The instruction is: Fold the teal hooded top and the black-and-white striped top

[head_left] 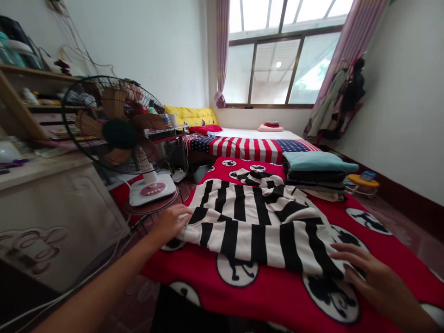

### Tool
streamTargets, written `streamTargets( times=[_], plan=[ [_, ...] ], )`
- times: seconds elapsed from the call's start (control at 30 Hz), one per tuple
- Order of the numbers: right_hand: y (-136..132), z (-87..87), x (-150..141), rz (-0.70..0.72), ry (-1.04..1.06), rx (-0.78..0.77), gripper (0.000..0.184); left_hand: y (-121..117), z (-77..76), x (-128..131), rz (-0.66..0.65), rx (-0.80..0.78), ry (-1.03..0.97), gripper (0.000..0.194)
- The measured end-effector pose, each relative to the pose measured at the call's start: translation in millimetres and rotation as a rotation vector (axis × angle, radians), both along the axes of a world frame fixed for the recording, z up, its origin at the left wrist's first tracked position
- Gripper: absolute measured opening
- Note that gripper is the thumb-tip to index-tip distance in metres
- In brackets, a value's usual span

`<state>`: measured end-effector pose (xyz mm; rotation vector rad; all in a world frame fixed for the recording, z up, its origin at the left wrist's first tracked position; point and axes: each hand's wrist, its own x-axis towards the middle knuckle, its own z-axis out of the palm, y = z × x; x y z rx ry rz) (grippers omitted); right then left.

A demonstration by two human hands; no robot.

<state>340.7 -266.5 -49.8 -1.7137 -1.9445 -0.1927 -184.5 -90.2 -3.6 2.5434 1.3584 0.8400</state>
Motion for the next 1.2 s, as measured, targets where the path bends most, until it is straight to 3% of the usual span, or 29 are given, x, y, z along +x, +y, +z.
streamTargets(
  times=[0.17,0.37,0.5,0.57,0.67,0.8,0.9,1.03,1.2],
  plan=[
    [34.6,-8.1,-77.3,0.17,0.181,-0.001,0.021,18.3,-10.5,-20.0,0.17,0.048,-0.158,0.026],
    [59.5,-20.2,-129.8,0.205,0.193,-0.02,0.019,2.0,-19.2,-6.7,0.039,0.013,-0.247,0.021],
    [64.8,-8.6,-154.0,0.196,0.187,0.027,0.016,-8.3,-21.4,13.2,-0.121,-0.121,-0.05,0.023],
    [65.2,-4.4,-169.7,0.259,0.187,0.014,0.016,-4.5,-17.7,24.0,-0.082,-0.189,0.105,0.023],
    [64.4,-6.7,-192.0,0.355,0.165,-0.074,0.013,18.8,-6.9,39.4,0.077,-0.198,0.187,0.02],
    [64.0,-16.2,-204.4,0.314,0.185,-0.072,0.008,74.1,1.9,53.8,0.264,-0.116,0.112,0.027],
    [63.4,-18.3,-203.9,0.302,0.204,-0.072,0.008,115.3,-3.7,61.0,0.379,-0.101,0.078,0.036],
    [61.4,-16.0,-203.7,0.298,0.203,-0.092,0.008,151.8,-16.4,74.8,0.418,-0.133,0.079,0.066],
    [59.2,-14.6,-205.2,0.309,0.225,-0.131,0.017,171.9,-17.3,93.7,0.383,-0.117,0.099,0.025]
  ],
)
